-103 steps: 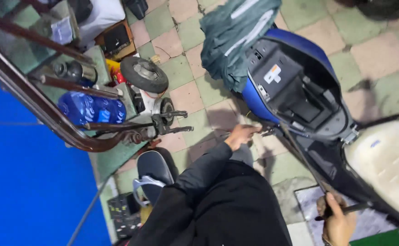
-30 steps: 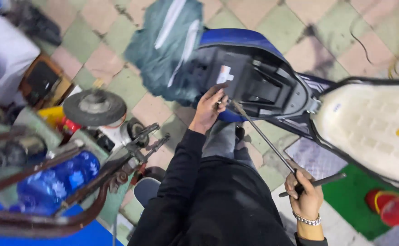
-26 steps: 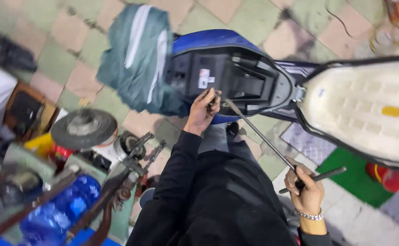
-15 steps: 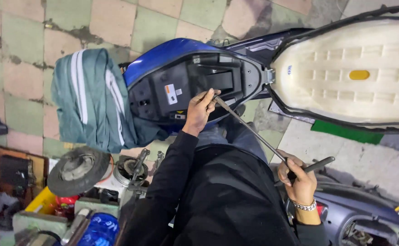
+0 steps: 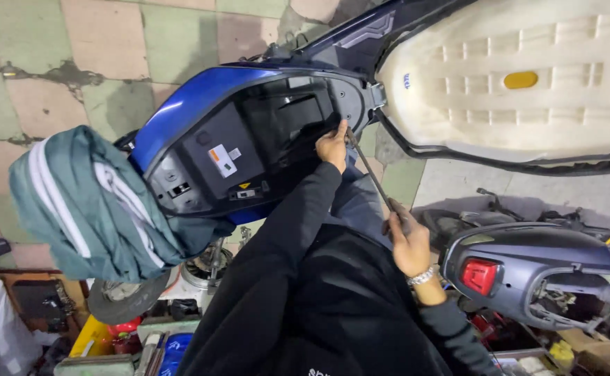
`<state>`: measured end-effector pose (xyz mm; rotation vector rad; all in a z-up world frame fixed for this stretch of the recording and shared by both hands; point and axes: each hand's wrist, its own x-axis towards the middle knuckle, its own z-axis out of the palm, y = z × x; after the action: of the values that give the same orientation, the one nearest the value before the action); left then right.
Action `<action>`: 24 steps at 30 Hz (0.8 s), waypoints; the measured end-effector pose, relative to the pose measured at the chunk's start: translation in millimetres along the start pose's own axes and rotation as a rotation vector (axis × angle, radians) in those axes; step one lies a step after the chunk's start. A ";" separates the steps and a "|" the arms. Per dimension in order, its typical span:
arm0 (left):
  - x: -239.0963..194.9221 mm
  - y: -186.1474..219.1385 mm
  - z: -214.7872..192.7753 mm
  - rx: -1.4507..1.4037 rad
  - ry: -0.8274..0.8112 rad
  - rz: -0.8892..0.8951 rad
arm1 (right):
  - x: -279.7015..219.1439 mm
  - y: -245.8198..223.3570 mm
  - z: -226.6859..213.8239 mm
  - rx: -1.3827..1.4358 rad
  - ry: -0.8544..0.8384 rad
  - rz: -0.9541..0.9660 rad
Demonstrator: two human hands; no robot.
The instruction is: The person uses a T-handle wrench to tighten bolts on the battery compartment of a blue scooter. They work on multiple fasteners around the battery area, then place a green jacket into the compartment and close the seat lid.
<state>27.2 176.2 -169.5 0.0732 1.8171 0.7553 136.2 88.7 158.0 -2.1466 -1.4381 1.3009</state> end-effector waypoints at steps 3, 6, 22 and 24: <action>-16.9 30.1 0.9 0.177 0.073 0.118 | 15.7 -3.8 13.7 -0.036 0.034 -0.002; 40.6 -31.0 22.4 0.307 0.050 0.160 | 30.3 -3.6 24.1 -0.048 0.036 -0.032; -20.9 20.1 -24.2 -0.013 -0.343 -0.243 | 85.6 -86.8 35.2 -1.003 -0.217 -0.319; -49.8 60.0 -46.3 -0.268 -0.604 -0.415 | 108.1 -100.2 35.7 -0.830 -0.276 0.045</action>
<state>-12.2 182.8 -88.2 -0.2246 1.0967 0.5885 59.1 218.4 142.3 -2.5350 -2.3780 1.1659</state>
